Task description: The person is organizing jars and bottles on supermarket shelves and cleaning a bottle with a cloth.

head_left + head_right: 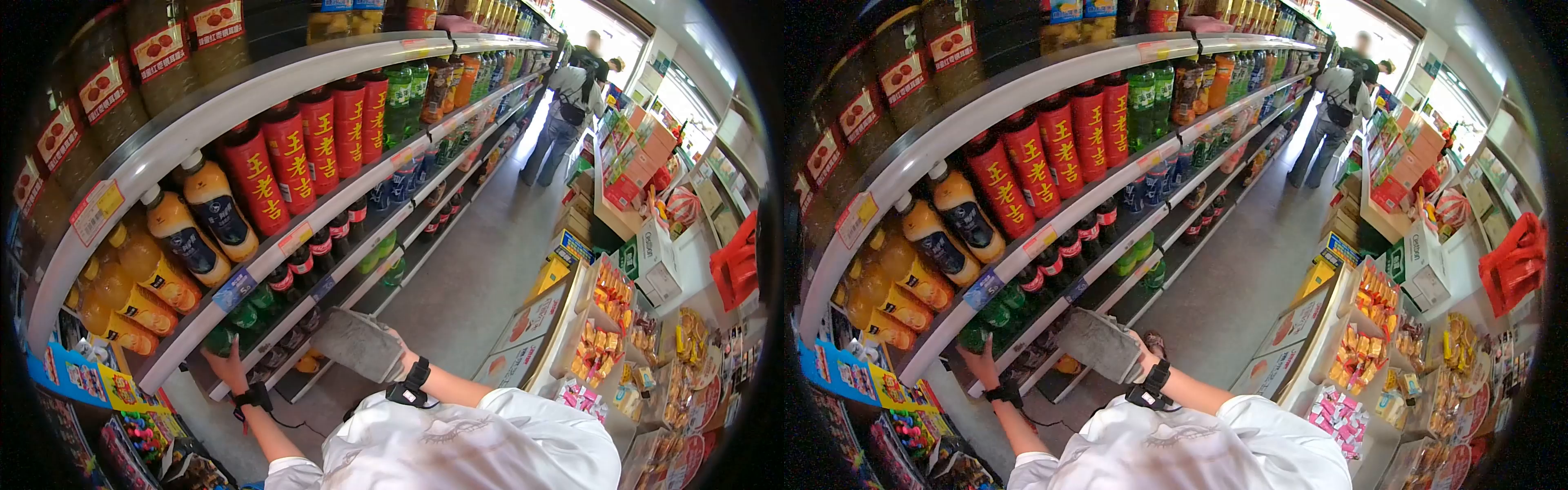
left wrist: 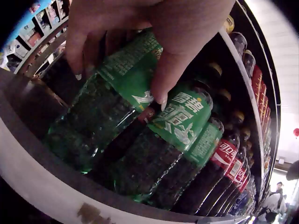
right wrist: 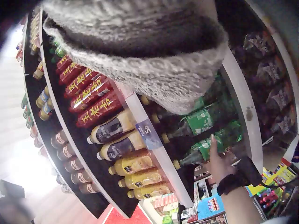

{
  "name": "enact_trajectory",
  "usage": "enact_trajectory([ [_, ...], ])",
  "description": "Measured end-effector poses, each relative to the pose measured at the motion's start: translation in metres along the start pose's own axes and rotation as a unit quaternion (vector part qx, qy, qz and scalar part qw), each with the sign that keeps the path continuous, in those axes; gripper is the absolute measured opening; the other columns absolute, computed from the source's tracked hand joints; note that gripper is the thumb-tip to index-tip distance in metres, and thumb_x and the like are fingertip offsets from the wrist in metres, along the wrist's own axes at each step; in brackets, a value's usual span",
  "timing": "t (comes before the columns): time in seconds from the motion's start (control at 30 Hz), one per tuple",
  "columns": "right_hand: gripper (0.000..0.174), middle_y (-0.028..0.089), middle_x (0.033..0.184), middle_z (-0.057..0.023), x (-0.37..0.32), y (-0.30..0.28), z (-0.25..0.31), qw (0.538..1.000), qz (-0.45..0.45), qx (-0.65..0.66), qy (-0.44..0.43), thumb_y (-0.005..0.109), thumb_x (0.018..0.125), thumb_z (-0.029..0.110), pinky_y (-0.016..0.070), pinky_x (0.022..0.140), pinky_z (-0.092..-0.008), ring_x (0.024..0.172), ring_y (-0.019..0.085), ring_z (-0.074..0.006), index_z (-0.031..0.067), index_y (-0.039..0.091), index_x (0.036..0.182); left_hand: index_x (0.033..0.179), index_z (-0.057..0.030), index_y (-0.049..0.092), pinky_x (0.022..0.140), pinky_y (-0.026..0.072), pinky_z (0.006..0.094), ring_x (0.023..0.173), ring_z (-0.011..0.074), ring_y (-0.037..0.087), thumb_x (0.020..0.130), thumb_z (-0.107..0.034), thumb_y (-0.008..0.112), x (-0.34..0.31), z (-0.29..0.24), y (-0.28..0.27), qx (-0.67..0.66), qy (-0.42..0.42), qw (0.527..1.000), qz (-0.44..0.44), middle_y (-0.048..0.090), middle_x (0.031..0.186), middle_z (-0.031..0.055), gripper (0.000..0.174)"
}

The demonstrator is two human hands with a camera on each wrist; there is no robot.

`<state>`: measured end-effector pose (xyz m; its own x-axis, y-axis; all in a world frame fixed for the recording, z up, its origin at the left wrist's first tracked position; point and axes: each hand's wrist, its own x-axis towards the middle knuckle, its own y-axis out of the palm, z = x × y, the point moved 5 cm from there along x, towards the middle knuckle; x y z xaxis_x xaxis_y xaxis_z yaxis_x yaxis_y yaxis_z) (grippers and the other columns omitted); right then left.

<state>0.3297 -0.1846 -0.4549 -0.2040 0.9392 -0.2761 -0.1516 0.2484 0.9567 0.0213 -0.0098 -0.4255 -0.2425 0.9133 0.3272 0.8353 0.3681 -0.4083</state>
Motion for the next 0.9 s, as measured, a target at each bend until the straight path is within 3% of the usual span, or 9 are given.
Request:
enact_trajectory([
  [0.1,0.047,0.039,0.138,-0.0135,0.014,-0.033,0.002,0.998,0.056,0.024,0.004,0.039,0.092,0.019,0.0311,0.106,-0.0382,0.125,0.041,-0.0267,0.0056,0.035,0.136,0.123,0.0037,0.038,0.093,0.038,0.0381,0.111,0.0325,0.048,0.07,-0.027,0.078,0.011,0.025,-0.006,-0.014,0.006,1.0,-0.018,0.048,0.12,0.0198,0.073],
  [0.2,0.048,0.036,0.14,-0.0137,0.013,-0.035,0.003,0.998,0.052,0.032,0.006,0.039,0.092,0.02,0.0285,0.108,-0.0383,0.127,0.039,-0.0271,0.0058,0.033,0.137,0.134,0.0032,0.028,0.098,0.0357,0.0394,0.118,0.0299,0.043,0.072,-0.027,0.077,0.018,0.028,-0.013,-0.054,0.005,0.999,0.004,0.041,0.131,0.0221,0.085],
  [0.3,0.048,0.037,0.139,-0.0133,0.014,-0.031,0.004,0.998,0.062,0.019,0.007,0.04,0.091,0.021,0.0299,0.107,-0.0384,0.126,0.04,-0.0268,0.0061,0.034,0.137,0.134,0.0043,0.028,0.098,0.0358,0.0389,0.118,0.0282,0.042,0.072,-0.025,0.077,0.027,0.041,-0.014,-0.058,0.017,0.998,0.004,0.041,0.13,0.0206,0.084],
  [0.4,0.045,0.043,0.134,-0.0123,0.006,-0.008,0.003,0.997,0.074,0.01,0.018,0.042,0.091,0.023,0.0344,0.104,-0.0379,0.121,0.046,-0.0254,0.0066,0.039,0.134,0.129,0.0056,0.035,0.097,0.0349,0.0354,0.113,0.0262,0.045,0.072,-0.016,0.077,0.039,0.051,-0.012,-0.17,0.006,0.985,0.027,0.043,0.129,0.0177,0.074],
  [0.5,0.037,0.056,0.12,-0.01,-0.009,0.022,0.004,0.998,0.054,0.009,0.033,0.045,0.091,0.026,0.0429,0.094,-0.0368,0.107,0.056,-0.0233,0.0072,0.05,0.123,0.128,0.0057,0.038,0.098,0.0336,0.0353,0.113,0.0253,0.045,0.074,-0.014,0.075,0.045,0.031,-0.023,-0.162,0.006,0.987,0.018,0.042,0.131,0.0171,0.068],
  [0.57,0.032,0.064,0.105,-0.0075,-0.011,0.025,0.006,0.999,0.025,-0.001,0.03,0.048,0.091,0.029,0.0502,0.083,-0.0357,0.092,0.063,-0.021,0.0075,0.059,0.111,0.128,0.0053,0.039,0.098,0.033,0.0355,0.113,0.0247,0.045,0.075,-0.016,0.074,0.048,0.051,-0.024,-0.203,-0.056,0.977,0.01,0.042,0.13,0.017,0.067],
  [0.7,0.031,0.064,0.105,-0.0072,0.0,0.026,0.012,0.999,0.029,0.004,0.016,0.047,0.092,0.029,0.0499,0.084,-0.0362,0.092,0.062,-0.0214,0.0087,0.058,0.113,0.128,0.0046,0.04,0.096,0.0351,0.0354,0.113,0.0248,0.046,0.076,-0.019,0.073,0.044,0.048,-0.029,-0.171,-0.091,0.981,-0.021,0.045,0.128,0.0169,0.066],
  [0.83,0.031,0.064,0.106,-0.0072,0.003,0.034,0.017,0.997,0.067,0.007,0.023,0.047,0.092,0.028,0.0495,0.085,-0.0368,0.094,0.062,-0.0216,0.0093,0.057,0.114,0.13,0.0037,0.039,0.094,0.0378,0.0346,0.112,0.0247,0.046,0.075,-0.019,0.073,0.034,0.075,-0.032,-0.166,-0.113,0.978,0.06,0.045,0.128,0.0157,0.068],
  [0.9,0.03,0.064,0.106,-0.0073,0.005,0.036,0.019,0.997,0.074,0.002,0.025,0.047,0.091,0.027,0.0495,0.085,-0.037,0.094,0.062,-0.0221,0.0092,0.057,0.114,0.131,0.0032,0.038,0.093,0.0386,0.0343,0.111,0.0242,0.047,0.075,-0.017,0.073,-0.002,0.028,-0.035,-0.175,-0.185,0.963,0.09,0.045,0.128,0.0148,0.069],
])
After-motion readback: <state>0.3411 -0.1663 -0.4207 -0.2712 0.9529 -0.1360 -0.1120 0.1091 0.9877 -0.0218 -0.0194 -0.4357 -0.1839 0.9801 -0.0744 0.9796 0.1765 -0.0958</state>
